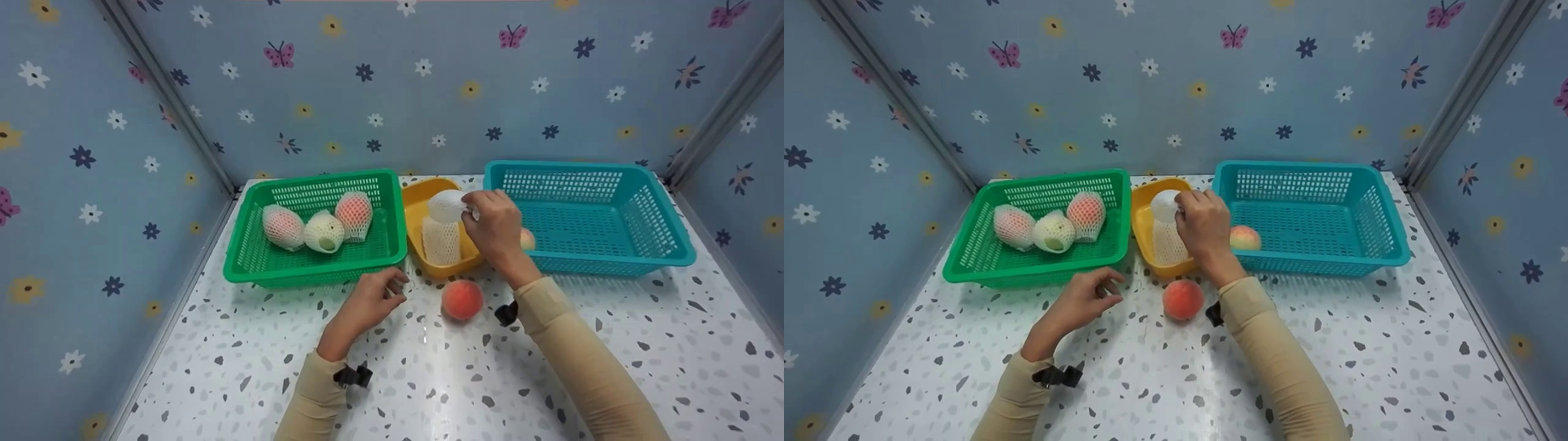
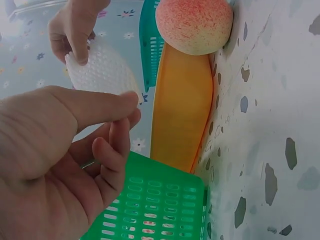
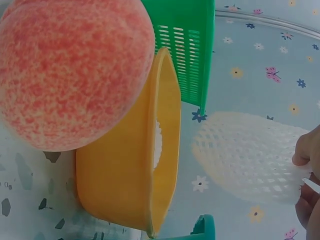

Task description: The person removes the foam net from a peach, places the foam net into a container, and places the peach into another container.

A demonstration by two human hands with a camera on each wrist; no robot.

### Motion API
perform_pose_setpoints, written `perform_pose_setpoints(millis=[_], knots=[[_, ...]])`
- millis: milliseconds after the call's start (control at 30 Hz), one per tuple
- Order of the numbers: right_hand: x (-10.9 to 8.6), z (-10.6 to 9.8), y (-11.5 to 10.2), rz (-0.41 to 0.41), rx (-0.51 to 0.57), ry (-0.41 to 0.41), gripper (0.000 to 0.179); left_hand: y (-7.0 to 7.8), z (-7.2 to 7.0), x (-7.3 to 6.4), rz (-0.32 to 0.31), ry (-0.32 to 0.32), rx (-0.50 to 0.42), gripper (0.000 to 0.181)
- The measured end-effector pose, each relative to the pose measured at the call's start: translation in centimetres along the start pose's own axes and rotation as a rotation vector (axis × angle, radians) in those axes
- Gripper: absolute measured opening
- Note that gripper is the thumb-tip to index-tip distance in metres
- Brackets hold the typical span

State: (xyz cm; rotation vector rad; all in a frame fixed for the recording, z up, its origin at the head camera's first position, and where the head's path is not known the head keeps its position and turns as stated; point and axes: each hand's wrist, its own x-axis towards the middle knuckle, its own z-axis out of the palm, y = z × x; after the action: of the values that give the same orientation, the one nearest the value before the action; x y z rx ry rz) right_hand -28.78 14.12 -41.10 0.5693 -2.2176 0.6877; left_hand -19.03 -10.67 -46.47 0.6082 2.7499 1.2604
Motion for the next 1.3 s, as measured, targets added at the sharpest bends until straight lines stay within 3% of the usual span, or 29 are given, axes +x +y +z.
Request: perform_pose_setpoints(millis=[200, 367, 533, 800, 900, 1067, 1300], knots=[[0.3, 0.4, 0.1, 0.002, 0.054, -0.022, 0.011, 0.1, 0.0, -0.1, -0.062, -0.057, 0.021, 0.009], [0.4, 0.4, 0.1, 0.02, 0.065, -0.046, 0.012, 0.4, 0.1, -0.2, -0.121, -0.088, 0.075, 0.02], [0.7, 1.0, 0.4, -0.007, 0.019, -0.068, 0.012, 0.5, 0.1, -0.3, -0.135, -0.099, 0.092, 0.024], [1.0, 2.5, 0.4, -0.107, -0.113, -0.032, 0.01, 0.4, 0.1, -0.5, -0.149, -0.139, 0.097, 0.024], [1.0, 3.0, 0.5, -0.142, -0.197, -0.124, 0.01, 0.4, 0.2, -0.4, -0.162, -0.167, 0.103, 0.021], [0.8, 3.5, 0.9, -0.168, -0.265, -0.358, 0.014, 0.5, 0.2, -0.3, -0.191, -0.195, 0.102, 0.017], [-0.1, 3.7, 1.4, -0.096, -0.117, -0.677, 0.02, 0.5, 0.0, -0.4, -0.201, -0.202, 0.081, 0.017]])
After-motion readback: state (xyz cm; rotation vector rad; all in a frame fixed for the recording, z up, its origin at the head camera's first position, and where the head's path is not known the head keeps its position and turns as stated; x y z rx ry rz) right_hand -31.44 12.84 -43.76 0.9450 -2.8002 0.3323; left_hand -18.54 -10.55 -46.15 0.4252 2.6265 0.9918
